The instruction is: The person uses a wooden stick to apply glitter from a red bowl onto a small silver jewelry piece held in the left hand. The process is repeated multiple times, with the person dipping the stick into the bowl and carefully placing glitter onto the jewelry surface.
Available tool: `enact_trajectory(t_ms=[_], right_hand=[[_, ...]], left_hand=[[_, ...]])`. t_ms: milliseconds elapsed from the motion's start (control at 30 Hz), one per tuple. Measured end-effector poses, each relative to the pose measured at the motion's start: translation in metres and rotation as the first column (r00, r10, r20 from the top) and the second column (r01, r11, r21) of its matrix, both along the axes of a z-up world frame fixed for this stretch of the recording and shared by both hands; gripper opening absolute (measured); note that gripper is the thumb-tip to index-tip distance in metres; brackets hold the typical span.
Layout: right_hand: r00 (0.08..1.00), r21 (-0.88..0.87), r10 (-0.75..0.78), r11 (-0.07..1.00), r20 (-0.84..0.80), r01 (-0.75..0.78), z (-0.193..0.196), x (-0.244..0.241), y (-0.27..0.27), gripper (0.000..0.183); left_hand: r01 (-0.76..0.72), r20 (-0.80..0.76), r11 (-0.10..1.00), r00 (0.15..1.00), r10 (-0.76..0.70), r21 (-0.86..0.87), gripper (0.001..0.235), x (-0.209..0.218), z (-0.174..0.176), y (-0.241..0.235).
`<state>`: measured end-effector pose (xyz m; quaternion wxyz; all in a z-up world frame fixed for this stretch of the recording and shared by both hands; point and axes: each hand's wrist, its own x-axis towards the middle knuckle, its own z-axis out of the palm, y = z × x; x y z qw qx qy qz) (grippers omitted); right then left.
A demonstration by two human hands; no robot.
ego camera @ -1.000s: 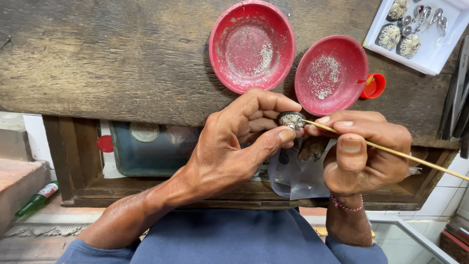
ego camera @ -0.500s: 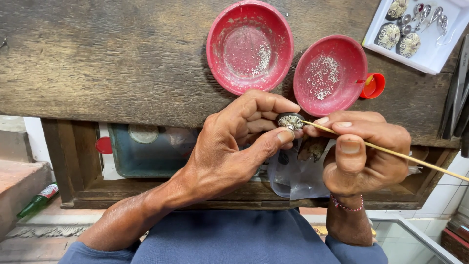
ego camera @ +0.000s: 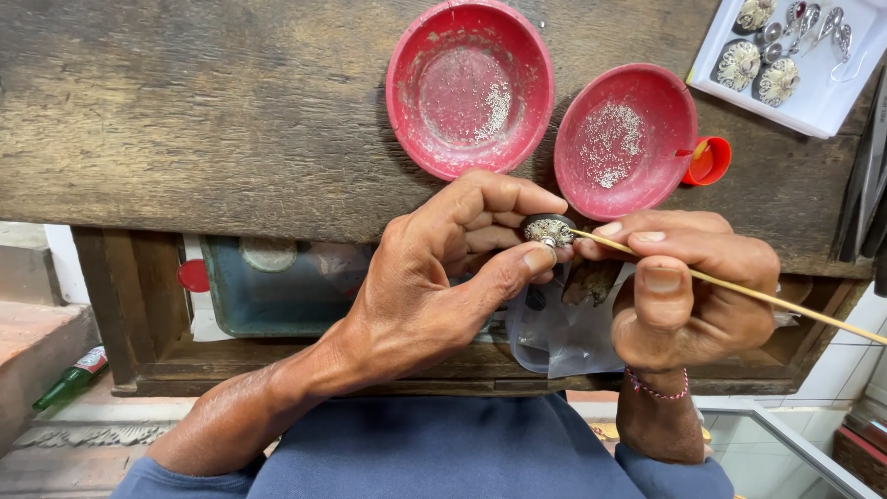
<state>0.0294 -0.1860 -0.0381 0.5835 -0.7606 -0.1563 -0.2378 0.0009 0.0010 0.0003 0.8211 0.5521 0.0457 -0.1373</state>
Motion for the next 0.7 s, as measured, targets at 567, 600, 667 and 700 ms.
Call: enact_trajectory(t_ms=[567, 600, 667, 700], right_hand=[[0.998, 0.045, 0.029, 0.999, -0.054, -0.027, 0.005, 0.001, -0.002, 0.023], [0.997, 0.053, 0.057, 0.997, -0.043, -0.055, 0.004, 0.002, -0.004, 0.022], [0.997, 0.048, 0.058, 0.997, -0.059, -0.055, 0.004, 0.001, -0.007, 0.022], [0.995, 0.043, 0.063, 0.997, -0.075, -0.060, 0.005, 0.000, -0.009, 0.022]], left_hand=[[-0.041, -0.016, 0.999, 0.999, 0.040, -0.026, 0.028, -0.001, 0.000, -0.007], [-0.059, -0.021, 0.996, 0.998, 0.058, -0.059, 0.027, -0.001, 0.000, -0.009], [-0.054, -0.015, 0.998, 0.998, 0.053, -0.043, 0.027, -0.002, 0.000, -0.010], [-0.053, -0.009, 0.998, 0.999, 0.053, -0.027, 0.027, -0.002, 0.000, -0.010]])
